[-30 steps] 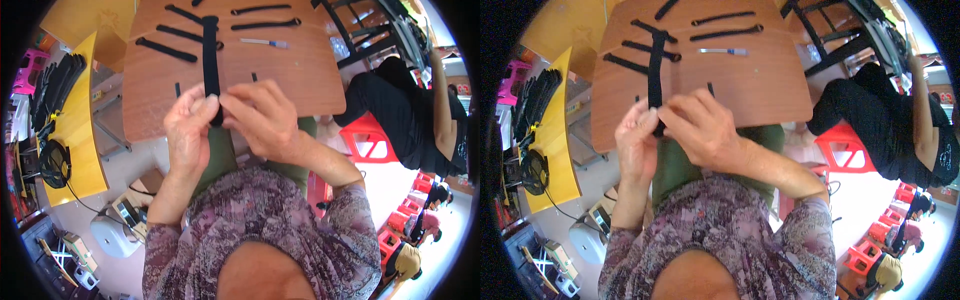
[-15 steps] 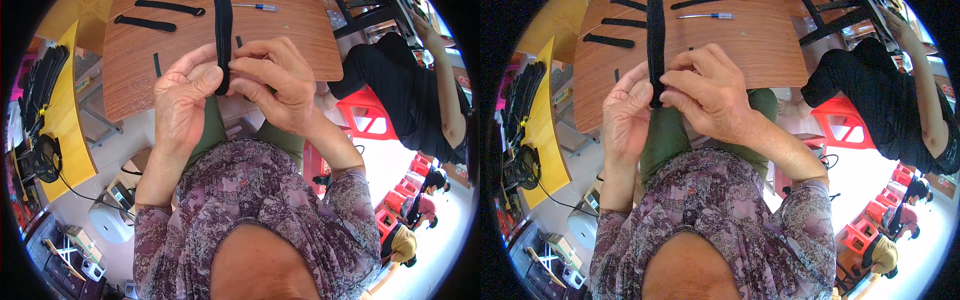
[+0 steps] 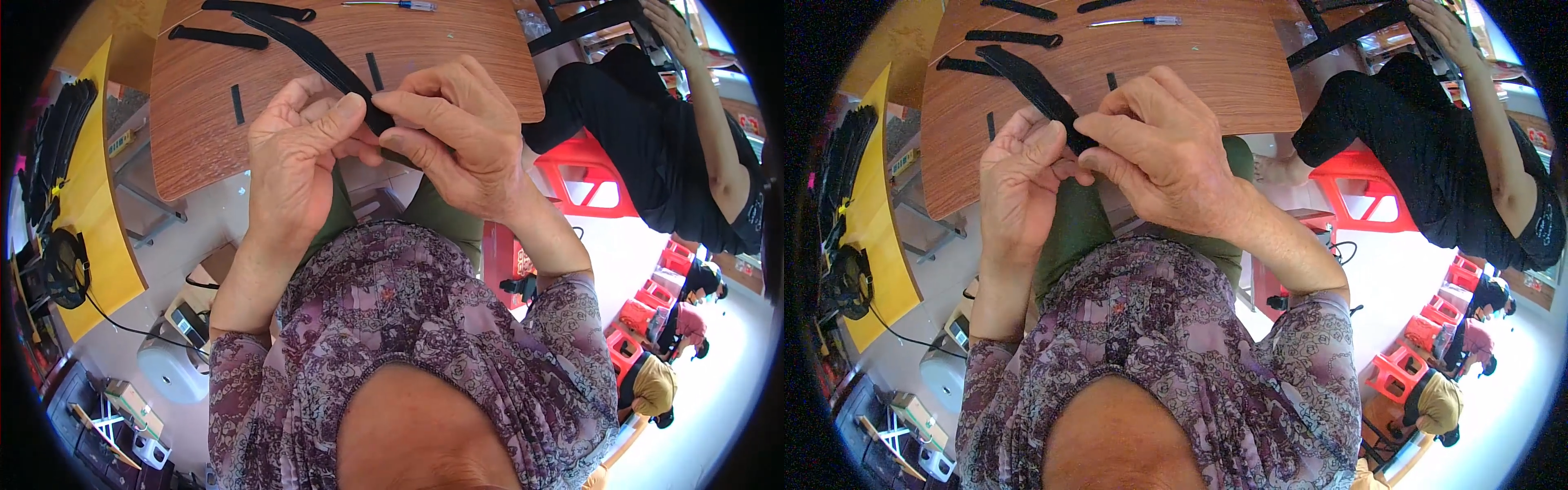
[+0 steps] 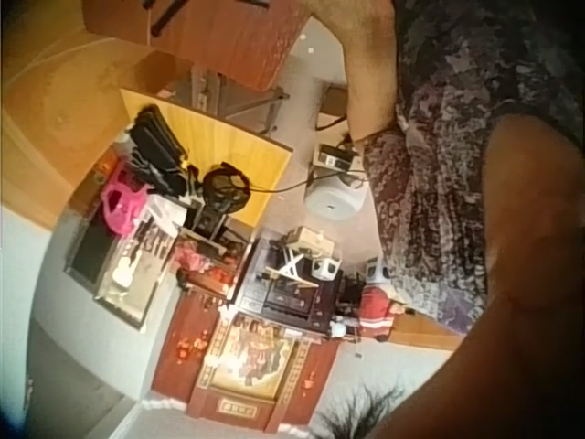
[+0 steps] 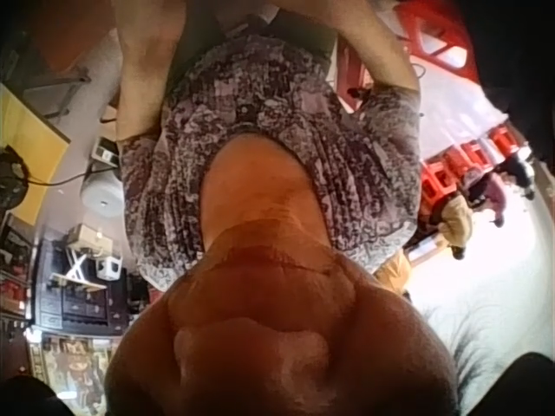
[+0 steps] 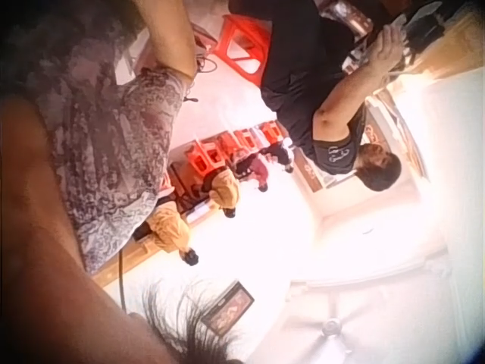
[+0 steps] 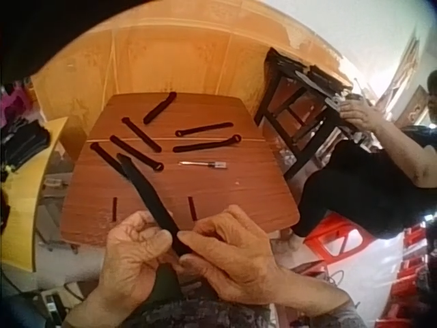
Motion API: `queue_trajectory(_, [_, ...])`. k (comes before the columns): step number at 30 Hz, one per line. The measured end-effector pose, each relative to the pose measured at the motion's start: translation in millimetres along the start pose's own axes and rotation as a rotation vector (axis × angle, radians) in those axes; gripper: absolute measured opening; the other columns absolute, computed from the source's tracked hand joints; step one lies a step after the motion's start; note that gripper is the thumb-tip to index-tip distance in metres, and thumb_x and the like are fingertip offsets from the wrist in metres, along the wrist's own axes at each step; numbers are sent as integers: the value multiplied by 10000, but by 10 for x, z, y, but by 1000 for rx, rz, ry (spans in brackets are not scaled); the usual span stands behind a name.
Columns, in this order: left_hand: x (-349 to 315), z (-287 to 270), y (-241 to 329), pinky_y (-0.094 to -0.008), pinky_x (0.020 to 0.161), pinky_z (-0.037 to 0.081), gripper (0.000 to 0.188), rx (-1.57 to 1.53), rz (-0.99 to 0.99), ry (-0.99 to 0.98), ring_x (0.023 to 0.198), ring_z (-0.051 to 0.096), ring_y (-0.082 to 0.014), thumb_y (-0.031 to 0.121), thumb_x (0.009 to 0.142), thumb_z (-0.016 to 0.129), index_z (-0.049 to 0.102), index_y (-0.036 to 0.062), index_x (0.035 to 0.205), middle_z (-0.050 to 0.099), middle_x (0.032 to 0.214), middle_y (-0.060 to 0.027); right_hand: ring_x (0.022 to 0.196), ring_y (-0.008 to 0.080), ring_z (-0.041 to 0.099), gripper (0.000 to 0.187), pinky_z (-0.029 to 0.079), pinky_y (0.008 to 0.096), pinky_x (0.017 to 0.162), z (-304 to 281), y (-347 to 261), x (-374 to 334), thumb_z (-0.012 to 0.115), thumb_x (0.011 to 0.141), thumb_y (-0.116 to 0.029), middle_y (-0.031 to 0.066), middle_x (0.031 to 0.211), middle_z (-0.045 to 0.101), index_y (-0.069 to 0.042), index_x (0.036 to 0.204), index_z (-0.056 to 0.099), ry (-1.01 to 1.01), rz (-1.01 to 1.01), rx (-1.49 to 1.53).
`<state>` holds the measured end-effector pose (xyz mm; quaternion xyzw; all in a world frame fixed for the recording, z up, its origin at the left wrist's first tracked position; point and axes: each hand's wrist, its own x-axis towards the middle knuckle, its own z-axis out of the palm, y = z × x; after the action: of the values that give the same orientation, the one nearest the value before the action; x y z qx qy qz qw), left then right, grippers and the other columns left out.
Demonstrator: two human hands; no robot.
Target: The recorder assembles black textile straps by peeling off adhesive backings and using a small screwdriver to clear or align holes.
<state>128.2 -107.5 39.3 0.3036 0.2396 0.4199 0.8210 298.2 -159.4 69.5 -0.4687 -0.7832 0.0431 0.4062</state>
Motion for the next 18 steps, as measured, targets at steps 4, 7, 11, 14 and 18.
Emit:
queue_trajectory(4, [9, 42, -9, -292, 565, 543, 246, 18, 10, 46, 676, 654, -208, 70, 860, 641, 486, -55, 1006, 639, 838, -143, 709, 260, 543, 289, 448, 344, 581, 2, 24, -13, 731, 622, -21, 95, 784, 570, -27, 901, 654, 21, -28, -41])
queue_trajectory(7, [26, 33, -19, -294, 563, 549, 285, 14, -5, 38, 671, 656, -218, 59, 850, 648, 471, -63, 1037, 642, 850, -156, 696, 261, 547, 277, 444, 344, 552, 1, 36, -32, 707, 638, 17, 100, 767, 567, -8, 906, 640, -23, 0, -19])
queue_trajectory(11, [35, 53, -56, -296, 557, 554, 316, 54, -14, 18, 680, 659, -225, 42, 843, 650, 455, -72, 1064, 639, 858, -161, 663, 261, 547, 243, 442, 347, 532, 16, 61, -53, 690, 656, 28, 98, 751, 568, 7, 888, 620, -8, -64, -46])
queue_trajectory(14, [49, 51, -64, -300, 558, 559, 331, 39, -43, 11, 684, 660, -228, 29, 841, 646, 446, -78, 1082, 636, 866, -165, 640, 262, 552, 213, 445, 346, 528, 16, 73, -44, 680, 664, 30, 98, 732, 568, 4, 864, 612, -5, -80, -58])
queue_trajectory(18, [43, 45, -74, -299, 554, 559, 353, 39, -52, -5, 681, 659, -227, 21, 832, 653, 443, -86, 1094, 635, 870, -166, 600, 262, 557, 183, 445, 347, 512, 7, 84, -43, 670, 664, 32, 92, 680, 562, -3, 833, 607, -12, -65, -5])
